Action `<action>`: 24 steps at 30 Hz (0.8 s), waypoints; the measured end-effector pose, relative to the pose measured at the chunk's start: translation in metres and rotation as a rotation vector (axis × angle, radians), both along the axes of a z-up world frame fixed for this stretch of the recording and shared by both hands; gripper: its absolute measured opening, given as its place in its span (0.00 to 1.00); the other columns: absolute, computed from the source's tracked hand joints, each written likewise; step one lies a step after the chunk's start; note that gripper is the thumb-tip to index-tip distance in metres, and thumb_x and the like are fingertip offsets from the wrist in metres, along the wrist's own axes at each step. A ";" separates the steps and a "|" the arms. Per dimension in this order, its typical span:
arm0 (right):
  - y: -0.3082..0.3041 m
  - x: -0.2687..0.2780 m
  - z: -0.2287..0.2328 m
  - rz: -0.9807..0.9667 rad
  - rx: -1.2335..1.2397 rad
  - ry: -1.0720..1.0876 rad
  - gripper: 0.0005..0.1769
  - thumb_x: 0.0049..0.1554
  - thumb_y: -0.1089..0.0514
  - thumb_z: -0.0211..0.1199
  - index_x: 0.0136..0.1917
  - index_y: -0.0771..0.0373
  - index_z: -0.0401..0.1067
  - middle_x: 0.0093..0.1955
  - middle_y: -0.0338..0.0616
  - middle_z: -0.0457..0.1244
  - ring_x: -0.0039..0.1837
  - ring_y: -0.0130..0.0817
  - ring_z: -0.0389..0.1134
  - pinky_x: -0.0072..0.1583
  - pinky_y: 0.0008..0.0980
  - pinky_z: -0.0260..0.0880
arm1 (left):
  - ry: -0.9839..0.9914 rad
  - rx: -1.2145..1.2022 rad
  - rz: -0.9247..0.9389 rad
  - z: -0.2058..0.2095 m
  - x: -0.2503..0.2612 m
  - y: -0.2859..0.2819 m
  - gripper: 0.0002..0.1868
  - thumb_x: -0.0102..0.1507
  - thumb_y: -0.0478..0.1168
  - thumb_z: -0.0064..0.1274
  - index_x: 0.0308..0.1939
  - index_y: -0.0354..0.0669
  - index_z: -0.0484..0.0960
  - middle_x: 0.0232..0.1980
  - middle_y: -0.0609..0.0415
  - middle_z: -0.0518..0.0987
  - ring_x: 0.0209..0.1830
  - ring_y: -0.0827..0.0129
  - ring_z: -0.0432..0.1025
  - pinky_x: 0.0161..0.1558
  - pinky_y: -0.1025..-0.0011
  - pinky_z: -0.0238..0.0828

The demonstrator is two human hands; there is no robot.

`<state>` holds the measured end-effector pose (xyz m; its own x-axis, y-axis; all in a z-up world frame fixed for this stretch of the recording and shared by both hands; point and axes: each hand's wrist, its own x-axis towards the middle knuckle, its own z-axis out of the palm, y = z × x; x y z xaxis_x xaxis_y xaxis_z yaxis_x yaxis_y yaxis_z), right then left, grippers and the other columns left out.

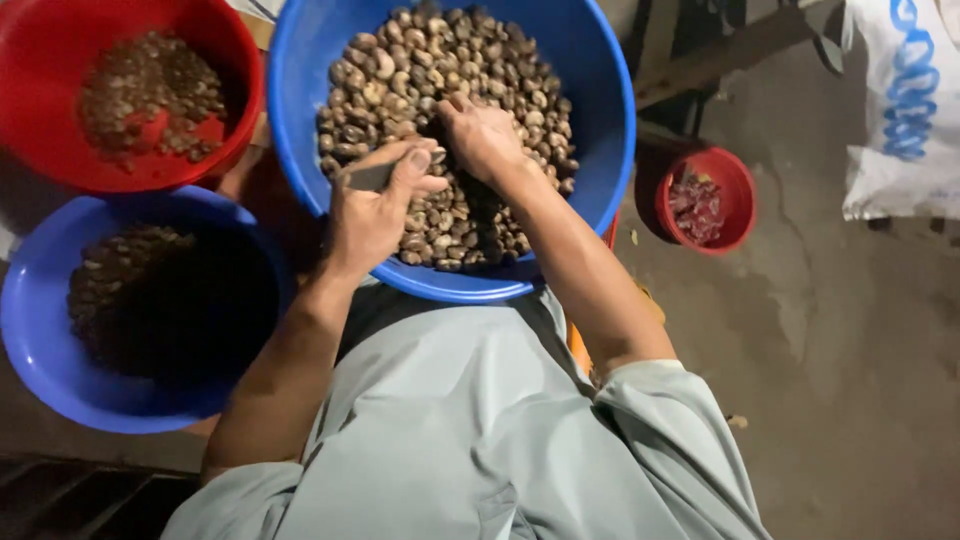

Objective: Manually peeling the skins off cashew nuts using a small specialized tool in a processing facility.

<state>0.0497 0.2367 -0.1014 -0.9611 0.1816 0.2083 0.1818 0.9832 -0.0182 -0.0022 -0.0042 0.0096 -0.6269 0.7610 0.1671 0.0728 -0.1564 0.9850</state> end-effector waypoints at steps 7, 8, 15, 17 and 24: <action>0.022 -0.008 -0.035 -0.083 -0.128 -0.193 0.30 0.48 0.47 0.72 0.60 0.54 0.64 0.56 0.47 0.65 0.55 0.58 0.72 0.56 0.59 0.74 | 0.162 0.088 -0.002 0.007 0.000 -0.004 0.18 0.78 0.40 0.41 0.59 0.27 0.80 0.44 0.30 0.85 0.45 0.43 0.82 0.45 0.56 0.84; 0.012 -0.005 -0.015 -0.090 -0.130 -0.186 0.30 0.48 0.47 0.72 0.60 0.54 0.64 0.56 0.47 0.65 0.55 0.58 0.72 0.56 0.59 0.74 | 0.168 0.088 -0.010 0.006 0.000 -0.003 0.18 0.78 0.40 0.41 0.59 0.27 0.80 0.44 0.30 0.85 0.45 0.43 0.82 0.45 0.56 0.84; -0.047 0.048 0.096 0.086 -1.287 0.157 0.16 0.63 0.63 0.59 0.62 0.74 0.64 0.46 0.56 0.67 0.49 0.44 0.72 0.49 0.43 0.74 | 0.280 0.179 0.104 0.009 0.000 0.003 0.15 0.78 0.39 0.45 0.58 0.31 0.83 0.53 0.29 0.83 0.57 0.41 0.77 0.54 0.48 0.80; -0.044 0.055 0.085 0.175 -1.465 0.176 0.04 0.64 0.66 0.58 0.52 0.68 0.70 0.37 0.43 0.65 0.39 0.31 0.72 0.40 0.30 0.76 | 0.332 0.209 0.117 0.006 -0.001 0.005 0.15 0.78 0.37 0.45 0.56 0.29 0.84 0.55 0.29 0.82 0.60 0.36 0.75 0.58 0.41 0.77; -0.055 0.069 0.106 0.214 -1.588 0.270 0.21 0.67 0.67 0.55 0.72 0.76 0.60 0.45 0.61 0.67 0.44 0.44 0.76 0.43 0.40 0.81 | 0.216 0.213 0.027 -0.006 0.000 0.001 0.13 0.77 0.42 0.49 0.55 0.39 0.86 0.55 0.39 0.84 0.62 0.45 0.76 0.63 0.46 0.74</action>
<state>0.1185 0.1820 0.0043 -0.9642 0.2414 0.1093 -0.1247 -0.0496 -0.9909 -0.0018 -0.0030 0.0036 -0.5786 0.6783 0.4529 0.2841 -0.3530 0.8915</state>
